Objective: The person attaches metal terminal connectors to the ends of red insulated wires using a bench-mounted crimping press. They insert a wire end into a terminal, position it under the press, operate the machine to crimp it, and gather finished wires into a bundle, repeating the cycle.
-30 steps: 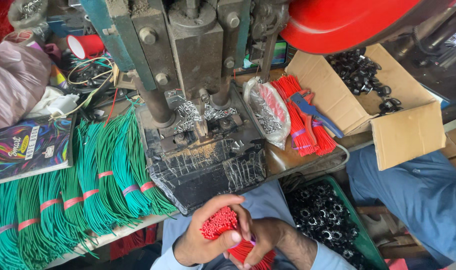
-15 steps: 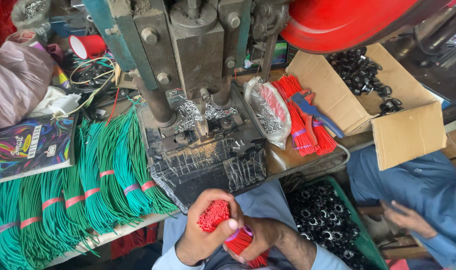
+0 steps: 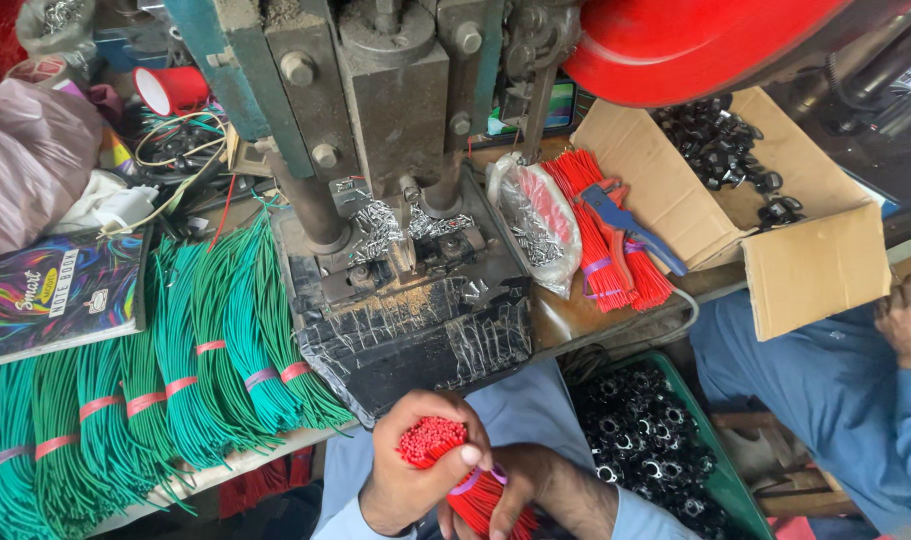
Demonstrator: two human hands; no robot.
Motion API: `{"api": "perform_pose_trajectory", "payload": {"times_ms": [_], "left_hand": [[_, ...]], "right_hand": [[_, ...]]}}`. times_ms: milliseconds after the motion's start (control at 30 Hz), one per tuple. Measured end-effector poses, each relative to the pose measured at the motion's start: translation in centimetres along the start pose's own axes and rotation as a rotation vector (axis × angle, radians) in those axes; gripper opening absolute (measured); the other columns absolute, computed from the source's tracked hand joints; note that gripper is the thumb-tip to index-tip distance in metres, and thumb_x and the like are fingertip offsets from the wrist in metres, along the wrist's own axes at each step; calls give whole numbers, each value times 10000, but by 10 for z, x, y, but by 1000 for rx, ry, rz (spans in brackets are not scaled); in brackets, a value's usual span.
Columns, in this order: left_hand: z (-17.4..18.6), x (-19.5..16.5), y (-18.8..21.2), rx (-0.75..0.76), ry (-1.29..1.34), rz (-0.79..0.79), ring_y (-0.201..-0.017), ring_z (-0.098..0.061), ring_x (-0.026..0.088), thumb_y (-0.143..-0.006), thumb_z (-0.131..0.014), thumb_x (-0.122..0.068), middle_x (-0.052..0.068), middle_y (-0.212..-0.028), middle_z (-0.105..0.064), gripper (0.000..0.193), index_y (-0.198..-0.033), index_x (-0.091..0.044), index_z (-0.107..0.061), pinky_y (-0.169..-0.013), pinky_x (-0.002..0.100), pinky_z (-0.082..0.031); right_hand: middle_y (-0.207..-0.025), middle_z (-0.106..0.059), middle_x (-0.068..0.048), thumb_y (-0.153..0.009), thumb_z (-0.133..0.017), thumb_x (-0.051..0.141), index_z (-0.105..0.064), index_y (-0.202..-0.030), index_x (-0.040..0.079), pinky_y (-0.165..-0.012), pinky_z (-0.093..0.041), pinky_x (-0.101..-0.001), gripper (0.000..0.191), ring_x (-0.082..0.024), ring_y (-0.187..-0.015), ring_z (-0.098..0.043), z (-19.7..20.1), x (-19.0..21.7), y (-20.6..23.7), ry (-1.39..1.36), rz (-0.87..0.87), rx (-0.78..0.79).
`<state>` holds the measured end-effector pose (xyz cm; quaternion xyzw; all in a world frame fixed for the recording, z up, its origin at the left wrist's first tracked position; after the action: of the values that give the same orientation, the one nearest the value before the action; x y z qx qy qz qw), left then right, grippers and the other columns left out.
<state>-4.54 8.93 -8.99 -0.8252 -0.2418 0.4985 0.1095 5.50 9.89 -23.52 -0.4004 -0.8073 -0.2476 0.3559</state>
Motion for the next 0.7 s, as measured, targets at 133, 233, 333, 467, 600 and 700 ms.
{"api": "perform_pose_trajectory", "payload": {"times_ms": [133,233,333,467,600,700], "left_hand": [[5,-3,-3,-49,181,-45,-856,-655,226,-942,-707,56,143,-975,-599,308,-1118,-50,-477,-763,378,-570],[13,-17,-4,-117,14,-134,-902,-610,204,-918,-734,78,117,-1009,-565,370,-1130,-57,-462,-820,360,-540],[13,-19,-3,-167,-241,-135,-913,-608,199,-919,-731,74,101,-1009,-560,348,-1125,-47,-479,-848,361,-550],[11,-14,-1,-172,-304,-136,-925,-619,207,-933,-724,67,111,-1015,-590,350,-1183,-27,-497,-851,357,-548],[9,-3,-3,-41,30,-7,-928,-673,234,-962,-697,48,136,-1028,-614,407,-1302,-6,-480,-842,382,-585],[9,-1,-8,-21,125,54,-926,-703,270,-949,-707,48,159,-1027,-637,498,-1364,-9,-437,-842,412,-608]], "right_hand": [[-970,-699,-75,-849,-826,57,-580,-1260,-43,-852,-521,-294,489,-167,-892,-668,0,6,-6,0,87,-63],[-999,-690,-80,-831,-781,57,-587,-1238,-10,-840,-548,-319,455,-182,-915,-663,15,38,0,441,196,-571],[-1031,-710,-72,-765,-751,66,-582,-1219,28,-835,-576,-323,486,-186,-956,-715,13,79,16,801,257,-1004],[-1051,-719,-90,-756,-749,32,-586,-1210,21,-842,-577,-330,483,-203,-983,-736,0,99,24,920,373,-1066],[-1073,-695,-92,-844,-732,36,-574,-1252,6,-918,-580,-316,439,-192,-1018,-699,-4,54,2,396,217,-546],[-1005,-693,-106,-881,-760,44,-559,-1193,-18,-900,-583,-336,376,-203,-966,-708,-10,36,-3,227,199,-399]]}}
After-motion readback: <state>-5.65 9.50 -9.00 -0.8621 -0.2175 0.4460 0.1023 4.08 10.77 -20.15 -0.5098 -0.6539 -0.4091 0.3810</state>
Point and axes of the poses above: each hand's wrist, its own y-axis away from the middle knuckle, its own z-axis out of the back of the hand, x = y × z, the point moved 9 cm from there along -y, towards the middle knuckle
